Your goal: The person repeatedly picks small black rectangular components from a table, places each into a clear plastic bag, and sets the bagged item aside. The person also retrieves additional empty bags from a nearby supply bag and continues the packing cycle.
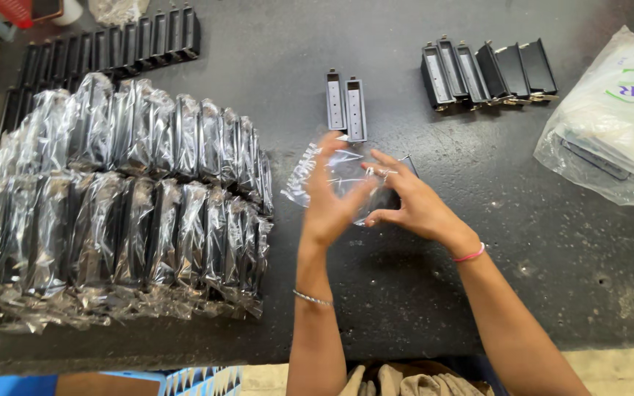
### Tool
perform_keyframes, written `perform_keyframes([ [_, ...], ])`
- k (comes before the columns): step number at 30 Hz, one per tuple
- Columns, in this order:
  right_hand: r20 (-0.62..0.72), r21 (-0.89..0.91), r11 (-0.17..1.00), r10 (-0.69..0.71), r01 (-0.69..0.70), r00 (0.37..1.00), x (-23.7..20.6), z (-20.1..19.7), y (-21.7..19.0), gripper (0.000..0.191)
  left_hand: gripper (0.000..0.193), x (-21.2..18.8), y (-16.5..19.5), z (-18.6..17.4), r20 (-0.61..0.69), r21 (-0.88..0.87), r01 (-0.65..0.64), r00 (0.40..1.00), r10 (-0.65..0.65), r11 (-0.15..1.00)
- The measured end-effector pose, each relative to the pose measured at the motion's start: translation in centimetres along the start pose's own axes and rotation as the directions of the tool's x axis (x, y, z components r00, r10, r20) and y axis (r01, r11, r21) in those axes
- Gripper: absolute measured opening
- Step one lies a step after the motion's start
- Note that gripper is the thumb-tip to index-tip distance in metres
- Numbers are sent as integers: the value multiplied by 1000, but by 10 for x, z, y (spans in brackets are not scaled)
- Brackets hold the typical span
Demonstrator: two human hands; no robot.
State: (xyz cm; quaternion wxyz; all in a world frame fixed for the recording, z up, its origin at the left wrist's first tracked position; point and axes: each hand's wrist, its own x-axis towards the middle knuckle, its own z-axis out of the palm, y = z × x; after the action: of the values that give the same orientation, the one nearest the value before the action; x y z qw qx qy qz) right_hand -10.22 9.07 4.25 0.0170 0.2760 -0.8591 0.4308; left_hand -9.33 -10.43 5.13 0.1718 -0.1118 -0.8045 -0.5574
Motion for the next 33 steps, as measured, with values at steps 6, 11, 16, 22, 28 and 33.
perform_keyframes([
  [6, 28, 174, 984, -50, 44, 998, -4, -3, 11, 68, 85, -19, -2, 59, 111, 362, -83, 993, 46, 929],
  [11, -265, 26, 984, 179, -179, 947, -9, -33, 8, 26, 58, -14, -39, 60, -43, 285, 4, 999, 9, 958],
  [16, -113, -155, 811, 552, -564, 826, -16, -48, 25, 37, 40, -11, -51, 56, -71, 196, 94, 994, -81, 976],
  [22, 45, 40, 835, 547, -549, 836, -18, -55, 49, 28, 37, -9, -50, 58, -53, 140, 117, 992, -110, 983],
  [28, 294, 341, 725, 522, -598, 800, -30, -81, 33, 20, 42, -8, -45, 61, -20, 117, 149, 989, -148, 982],
  [33, 434, 313, 736, 452, -601, 779, -19, -54, 35, 22, 44, -14, -36, 69, 50, 111, 121, 991, -127, 986],
])
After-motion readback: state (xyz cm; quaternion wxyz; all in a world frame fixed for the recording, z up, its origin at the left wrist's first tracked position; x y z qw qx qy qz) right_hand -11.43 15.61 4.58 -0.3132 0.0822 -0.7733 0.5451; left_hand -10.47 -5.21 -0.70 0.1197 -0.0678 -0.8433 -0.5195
